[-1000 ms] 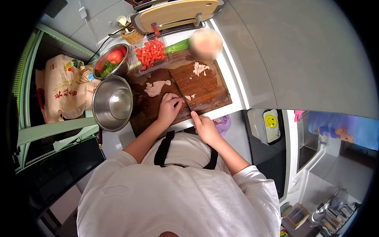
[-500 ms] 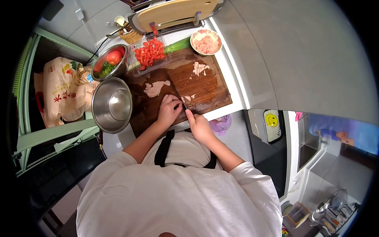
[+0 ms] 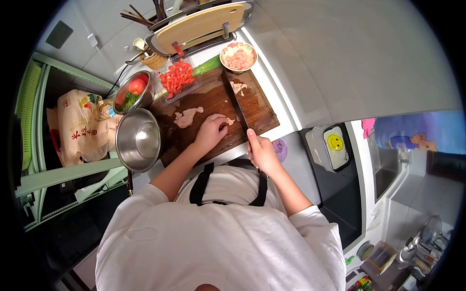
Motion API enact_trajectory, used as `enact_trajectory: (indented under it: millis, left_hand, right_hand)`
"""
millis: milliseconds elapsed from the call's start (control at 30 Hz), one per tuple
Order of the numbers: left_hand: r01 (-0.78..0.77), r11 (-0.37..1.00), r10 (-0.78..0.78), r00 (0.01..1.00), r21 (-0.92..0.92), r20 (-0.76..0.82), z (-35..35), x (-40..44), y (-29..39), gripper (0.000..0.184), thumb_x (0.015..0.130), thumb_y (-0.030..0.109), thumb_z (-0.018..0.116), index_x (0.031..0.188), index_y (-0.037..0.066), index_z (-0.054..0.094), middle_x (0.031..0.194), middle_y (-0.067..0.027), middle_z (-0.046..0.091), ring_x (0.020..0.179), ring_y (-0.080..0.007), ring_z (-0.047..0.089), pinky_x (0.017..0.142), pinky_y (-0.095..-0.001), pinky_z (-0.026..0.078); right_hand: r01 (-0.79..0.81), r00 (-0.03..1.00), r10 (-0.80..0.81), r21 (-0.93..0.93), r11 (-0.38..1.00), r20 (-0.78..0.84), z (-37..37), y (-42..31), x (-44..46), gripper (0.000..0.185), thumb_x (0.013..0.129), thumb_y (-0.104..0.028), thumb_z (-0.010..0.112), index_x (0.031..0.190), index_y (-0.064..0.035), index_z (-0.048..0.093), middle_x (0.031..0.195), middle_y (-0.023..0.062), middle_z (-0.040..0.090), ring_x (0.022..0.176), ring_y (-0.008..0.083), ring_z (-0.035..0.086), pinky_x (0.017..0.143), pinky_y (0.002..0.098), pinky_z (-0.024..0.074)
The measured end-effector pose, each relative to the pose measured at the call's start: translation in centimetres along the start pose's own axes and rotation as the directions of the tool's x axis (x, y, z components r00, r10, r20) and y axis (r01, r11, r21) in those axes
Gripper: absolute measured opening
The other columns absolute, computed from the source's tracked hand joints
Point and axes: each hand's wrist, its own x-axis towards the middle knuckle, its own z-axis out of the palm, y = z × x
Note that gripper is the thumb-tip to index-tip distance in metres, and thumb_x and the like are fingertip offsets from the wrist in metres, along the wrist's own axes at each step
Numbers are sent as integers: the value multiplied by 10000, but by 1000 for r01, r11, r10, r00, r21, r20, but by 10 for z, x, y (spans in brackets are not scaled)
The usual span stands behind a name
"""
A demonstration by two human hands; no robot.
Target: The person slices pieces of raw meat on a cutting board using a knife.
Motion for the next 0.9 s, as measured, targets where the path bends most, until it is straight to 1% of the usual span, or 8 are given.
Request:
enact_trajectory:
  millis: [300, 433, 500, 633, 700, 733, 833, 900]
  left_hand:
    - [-1, 974, -71, 947, 225, 314, 15, 32, 8, 187, 721, 40, 666, 902, 7, 630, 942, -179, 595, 927, -387, 593, 817, -445, 501]
    - [-94, 968, 39, 973, 234, 228, 10, 38, 3, 96, 714, 0, 632, 806, 24, 618, 879, -170, 582, 849, -374, 601, 768, -460, 510]
    - [-113, 984, 110, 994, 139, 25, -12, 68, 15, 72, 755, -16, 624, 810, 23, 600, 816, -138, 580, 779, -329, 595, 719, -432, 506]
    - [-172, 983, 183, 939, 62, -293, -42, 160, 34, 118, 814, 35, 662, 925, 11, 632, 921, -149, 629, 812, -348, 624, 739, -406, 515]
    - [-293, 946, 321, 902, 136, -290, -38, 194, 29, 130, 830, 49, 646, 953, 8, 653, 969, -161, 655, 841, -354, 639, 763, -405, 520]
    - [-349, 921, 386, 877, 175, -284, -37, 200, 27, 140, 838, 55, 639, 967, 7, 664, 993, -167, 668, 855, -357, 646, 775, -405, 523]
    - [-159, 938, 106, 978, 309, 182, -39, 194, -1, 154, 878, 93, 551, 923, 5, 669, 930, -186, 674, 863, -389, 641, 782, -448, 524]
    - [-90, 972, 65, 991, 215, 119, -54, 171, -2, 184, 855, 87, 550, 939, 9, 694, 884, -206, 676, 845, -392, 648, 792, -458, 519]
  right_hand:
    - [3, 1000, -3, 28, 1000, -4, -3, 13, -7, 575, 1011, -528, 389, 690, -56, 455, 518, 1, 396, 359, 89, 346, 341, 246, 289]
    - [53, 997, -52, 15, 999, -53, -4, 9, -20, 556, 1020, -507, 379, 699, -57, 445, 518, -4, 381, 362, 90, 341, 344, 247, 288]
    - [54, 996, -43, 149, 987, -77, -11, 14, -27, 557, 1010, -509, 414, 689, -58, 474, 509, 7, 411, 352, 101, 363, 340, 265, 284]
    - [131, 977, -87, 228, 965, -192, -18, 12, -43, 554, 1020, -496, 394, 686, -58, 449, 504, -1, 383, 345, 90, 335, 332, 255, 267]
    - [167, 969, -121, 211, 963, -216, -21, 8, -45, 556, 1023, -492, 388, 687, -53, 449, 500, -4, 374, 350, 90, 338, 338, 250, 271]
    - [169, 968, -121, 214, 962, -219, -21, 7, -45, 556, 1023, -491, 388, 687, -53, 449, 499, -5, 372, 352, 90, 341, 339, 250, 272]
    - [161, 971, -116, 211, 964, -208, -22, 3, -42, 558, 1023, -490, 391, 686, -51, 458, 498, -5, 378, 354, 92, 348, 342, 254, 274]
    - [154, 973, -115, 190, 970, -200, -22, 4, -38, 562, 1020, -493, 397, 683, -50, 468, 499, -5, 388, 355, 93, 352, 343, 258, 276]
